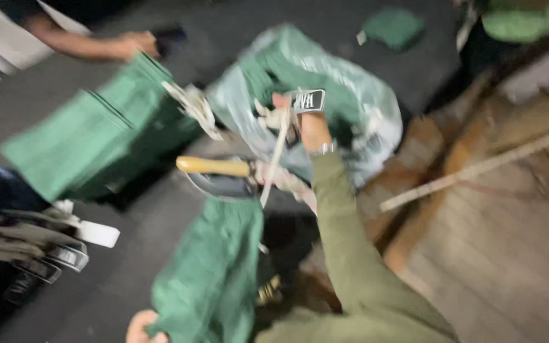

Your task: The person irons a pair of green sweatpants on a table, smoothing the fabric and using a steam iron. After ironing, they fold the pants and attach a brand tag to the drawstring.

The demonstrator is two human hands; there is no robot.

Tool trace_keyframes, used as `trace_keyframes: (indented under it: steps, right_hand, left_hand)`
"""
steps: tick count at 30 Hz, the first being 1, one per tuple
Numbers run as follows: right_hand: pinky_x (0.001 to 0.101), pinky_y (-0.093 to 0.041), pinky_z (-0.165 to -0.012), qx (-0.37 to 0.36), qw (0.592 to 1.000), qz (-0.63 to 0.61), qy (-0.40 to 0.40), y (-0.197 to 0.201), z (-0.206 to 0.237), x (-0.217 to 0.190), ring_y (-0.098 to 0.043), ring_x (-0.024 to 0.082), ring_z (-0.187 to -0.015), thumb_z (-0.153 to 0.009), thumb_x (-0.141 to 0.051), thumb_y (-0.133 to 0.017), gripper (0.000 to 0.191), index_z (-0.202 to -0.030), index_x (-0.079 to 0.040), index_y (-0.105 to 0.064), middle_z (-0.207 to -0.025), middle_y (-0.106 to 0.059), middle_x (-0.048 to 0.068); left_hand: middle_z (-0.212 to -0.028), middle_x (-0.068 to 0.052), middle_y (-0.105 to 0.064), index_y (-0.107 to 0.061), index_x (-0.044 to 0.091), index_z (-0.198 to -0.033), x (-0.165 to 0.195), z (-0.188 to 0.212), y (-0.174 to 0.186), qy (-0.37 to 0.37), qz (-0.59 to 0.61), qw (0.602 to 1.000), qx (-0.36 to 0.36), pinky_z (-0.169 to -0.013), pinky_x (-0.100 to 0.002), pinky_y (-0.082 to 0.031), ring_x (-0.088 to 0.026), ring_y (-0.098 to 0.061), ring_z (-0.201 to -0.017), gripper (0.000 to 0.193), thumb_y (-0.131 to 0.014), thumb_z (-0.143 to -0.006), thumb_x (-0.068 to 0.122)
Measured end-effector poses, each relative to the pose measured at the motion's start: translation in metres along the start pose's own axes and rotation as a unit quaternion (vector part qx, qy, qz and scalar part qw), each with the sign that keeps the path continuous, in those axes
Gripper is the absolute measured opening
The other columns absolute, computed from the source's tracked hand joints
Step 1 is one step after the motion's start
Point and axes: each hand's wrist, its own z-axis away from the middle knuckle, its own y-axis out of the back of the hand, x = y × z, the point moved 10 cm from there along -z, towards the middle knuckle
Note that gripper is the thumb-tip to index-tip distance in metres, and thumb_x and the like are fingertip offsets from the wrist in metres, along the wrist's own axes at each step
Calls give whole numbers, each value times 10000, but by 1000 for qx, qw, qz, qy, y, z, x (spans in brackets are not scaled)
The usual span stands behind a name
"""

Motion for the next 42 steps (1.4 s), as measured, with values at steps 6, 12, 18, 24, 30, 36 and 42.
trace_keyframes:
  steps: [6, 12, 18, 24, 30, 36, 42]
  right_hand:
    - [298, -464, -731, -40, 969, -209, -124, 7, 7, 12, -636, 198, -796, -994, -133, -568, 405, -1396, -107, -604, -1002, -744, 179]
    - [303, -505, -1048, -175, 978, -111, 0, -36, 29, -27, -671, 182, -1121, -940, -50, -646, 352, -1281, 39, -645, -1192, -713, 111]
    - [281, -559, -925, -123, 988, 83, -34, -41, 25, 2, -697, 154, -980, -1004, -45, -696, 133, -1099, 42, -729, -1062, -744, 116]
    - [298, -567, -861, -126, 990, -49, -50, -38, 32, 6, -713, 182, -950, -977, 4, -714, 201, -1168, 57, -680, -1046, -723, 111]
    - [270, -535, -796, -160, 966, -89, -182, -52, 38, 26, -672, 157, -880, -1012, 38, -668, 357, -1362, 84, -617, -1111, -683, 85]
    - [242, -529, -640, -127, 968, -149, -157, -36, 30, 25, -693, 160, -808, -892, 84, -633, 448, -1337, 40, -598, -1078, -673, 60]
    - [282, -588, -796, -93, 985, -50, -134, -16, 25, 38, -703, 165, -884, -934, 130, -640, 409, -1340, 82, -634, -1111, -678, 109]
  left_hand:
    - [-1293, -221, -658, -494, -25, -1396, 35, 42, -9, -54, 81, 991, 90, -1068, -488, -494, -341, -661, -1174, 468, -544, -934, 30]
    - [-1336, -213, -642, -497, 7, -1423, 36, 40, -28, -54, 72, 991, 96, -1074, -483, -504, -332, -658, -1190, 518, -552, -908, -4]
    - [-1339, -205, -641, -510, -28, -1430, 33, 38, -28, -54, 56, 991, 104, -1098, -441, -484, -309, -644, -1203, 504, -593, -934, -20]
    - [-1306, -239, -662, -528, -39, -1378, 24, 40, -41, -32, 88, 993, 72, -1075, -487, -515, -342, -675, -1172, 459, -590, -925, 7]
    - [-1303, -223, -655, -517, -23, -1403, 14, 33, -37, -31, 114, 990, 74, -1049, -462, -512, -312, -668, -1163, 475, -596, -936, -52]
    - [-1298, -201, -660, -525, -14, -1397, 20, 28, -55, -23, 104, 991, 75, -1046, -440, -505, -299, -664, -1162, 478, -587, -924, -34]
    - [-1303, -193, -664, -523, 1, -1391, 22, 30, -53, -28, 103, 990, 88, -1054, -434, -508, -293, -666, -1174, 501, -571, -893, -37]
